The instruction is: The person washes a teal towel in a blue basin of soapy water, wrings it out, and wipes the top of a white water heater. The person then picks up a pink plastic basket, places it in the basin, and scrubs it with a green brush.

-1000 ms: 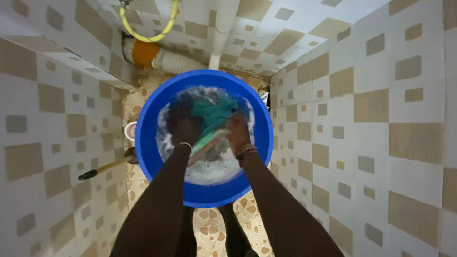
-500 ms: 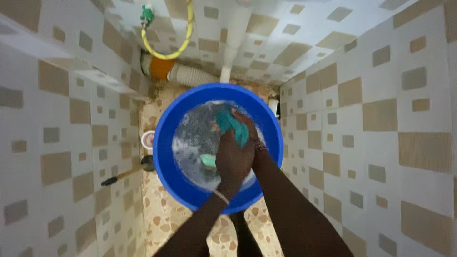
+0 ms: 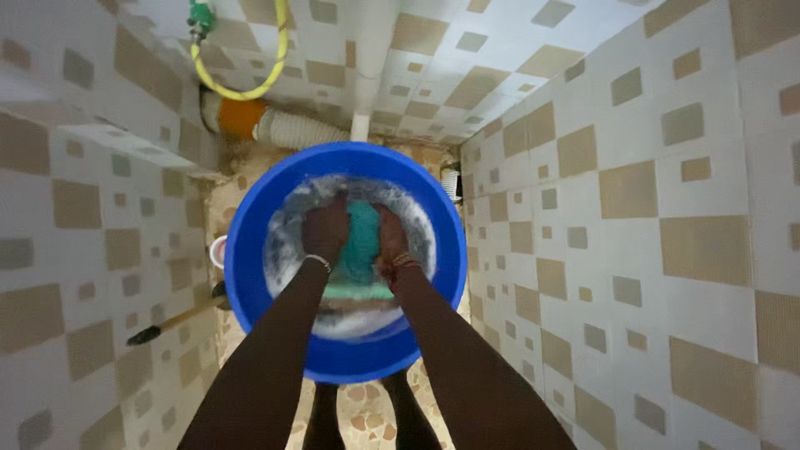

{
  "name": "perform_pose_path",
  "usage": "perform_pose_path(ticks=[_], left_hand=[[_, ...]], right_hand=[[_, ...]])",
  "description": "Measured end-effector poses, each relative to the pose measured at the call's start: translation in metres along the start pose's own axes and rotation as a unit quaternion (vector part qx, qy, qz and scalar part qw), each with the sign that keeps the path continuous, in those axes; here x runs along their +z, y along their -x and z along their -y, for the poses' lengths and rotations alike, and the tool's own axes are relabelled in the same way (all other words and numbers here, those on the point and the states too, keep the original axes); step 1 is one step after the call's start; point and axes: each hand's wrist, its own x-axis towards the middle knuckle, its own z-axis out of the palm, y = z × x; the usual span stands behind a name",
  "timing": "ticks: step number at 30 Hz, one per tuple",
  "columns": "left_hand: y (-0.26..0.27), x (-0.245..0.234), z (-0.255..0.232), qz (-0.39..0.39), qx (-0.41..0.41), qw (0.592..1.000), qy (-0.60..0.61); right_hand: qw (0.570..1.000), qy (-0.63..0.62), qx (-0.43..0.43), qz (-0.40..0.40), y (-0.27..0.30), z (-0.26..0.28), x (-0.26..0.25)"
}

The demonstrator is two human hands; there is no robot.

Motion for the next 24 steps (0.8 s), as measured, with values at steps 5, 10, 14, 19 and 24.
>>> perform_pose_path(ticks=[5,10,14,19,24], left_hand=[[-0.016,0.019,0.046,-0.042,-0.062,0.997,-0.032],[0.016,0.054,0.046,-0.191,0.019,0.977,-0.091],[0.019,0.067,0.033,-0.159,0.091,0.981,0.065],[0.038,0.023,0.023,0.029,0.04,0.986,0.16],[0.065,-0.041,0.0,0.035,0.058,0.96,0.271]], right_hand=[[0.981,-0.154,-0.031,0.115,0.013,0.015,0.003],[0.983,-0.076,-0.076,0.146,0.024,0.018,0.007],[0.988,-0.027,-0.042,0.149,0.026,0.029,0.005],[0.98,-0.02,-0.041,0.192,0.028,0.037,-0.004],[0.957,-0.059,-0.084,0.27,0.04,0.056,0.004]])
